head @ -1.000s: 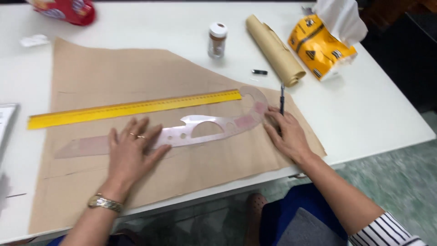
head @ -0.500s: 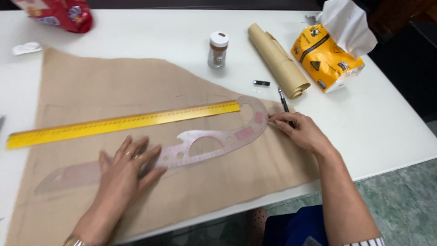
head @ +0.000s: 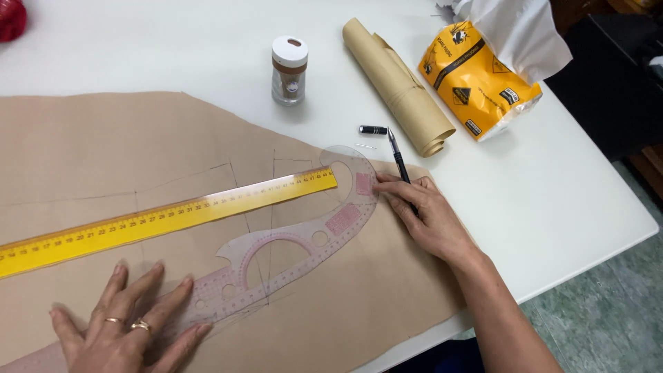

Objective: The person is using a ruler, a French curve, and a pen to draw and adjust lines on a brown paper garment pattern on a white table.

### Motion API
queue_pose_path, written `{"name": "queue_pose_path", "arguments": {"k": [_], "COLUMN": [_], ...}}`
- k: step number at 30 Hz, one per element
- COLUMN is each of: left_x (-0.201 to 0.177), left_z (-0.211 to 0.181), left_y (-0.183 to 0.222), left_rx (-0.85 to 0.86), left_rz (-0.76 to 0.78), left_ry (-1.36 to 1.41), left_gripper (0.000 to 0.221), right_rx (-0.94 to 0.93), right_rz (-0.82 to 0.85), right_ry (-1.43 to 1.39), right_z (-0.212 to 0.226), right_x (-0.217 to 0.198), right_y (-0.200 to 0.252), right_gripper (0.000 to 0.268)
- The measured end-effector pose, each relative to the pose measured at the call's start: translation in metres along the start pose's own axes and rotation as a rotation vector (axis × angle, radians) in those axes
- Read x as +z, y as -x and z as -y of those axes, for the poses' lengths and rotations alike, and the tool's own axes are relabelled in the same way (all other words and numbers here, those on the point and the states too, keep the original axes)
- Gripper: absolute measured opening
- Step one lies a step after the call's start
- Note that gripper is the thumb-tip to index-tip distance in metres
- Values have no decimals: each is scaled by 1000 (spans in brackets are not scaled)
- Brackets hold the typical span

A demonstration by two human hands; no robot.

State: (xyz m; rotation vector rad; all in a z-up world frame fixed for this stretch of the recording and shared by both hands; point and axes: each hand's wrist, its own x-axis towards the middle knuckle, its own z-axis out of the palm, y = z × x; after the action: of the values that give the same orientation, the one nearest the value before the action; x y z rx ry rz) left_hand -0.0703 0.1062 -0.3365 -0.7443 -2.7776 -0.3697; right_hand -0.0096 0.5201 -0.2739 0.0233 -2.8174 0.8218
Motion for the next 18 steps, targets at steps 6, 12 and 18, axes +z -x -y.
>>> {"name": "queue_pose_path", "arguments": {"k": [6, 12, 18], "left_x": [-6, -1, 1], "left_z": [-8, -1, 6], "left_y": [-5, -8, -6], "left_rx": [18, 102, 119], "left_rz": [31, 54, 114], "left_ry": [53, 31, 29], "left_gripper": [72, 72, 76], "right_rx": [12, 58, 138], "right_rz": [-42, -34, -76], "right_ry": [-1, -36, -131], "right_z": [2, 4, 2], "right_x": [2, 0, -3], "right_y": [0, 4, 6], "right_gripper": [28, 33, 35]}}
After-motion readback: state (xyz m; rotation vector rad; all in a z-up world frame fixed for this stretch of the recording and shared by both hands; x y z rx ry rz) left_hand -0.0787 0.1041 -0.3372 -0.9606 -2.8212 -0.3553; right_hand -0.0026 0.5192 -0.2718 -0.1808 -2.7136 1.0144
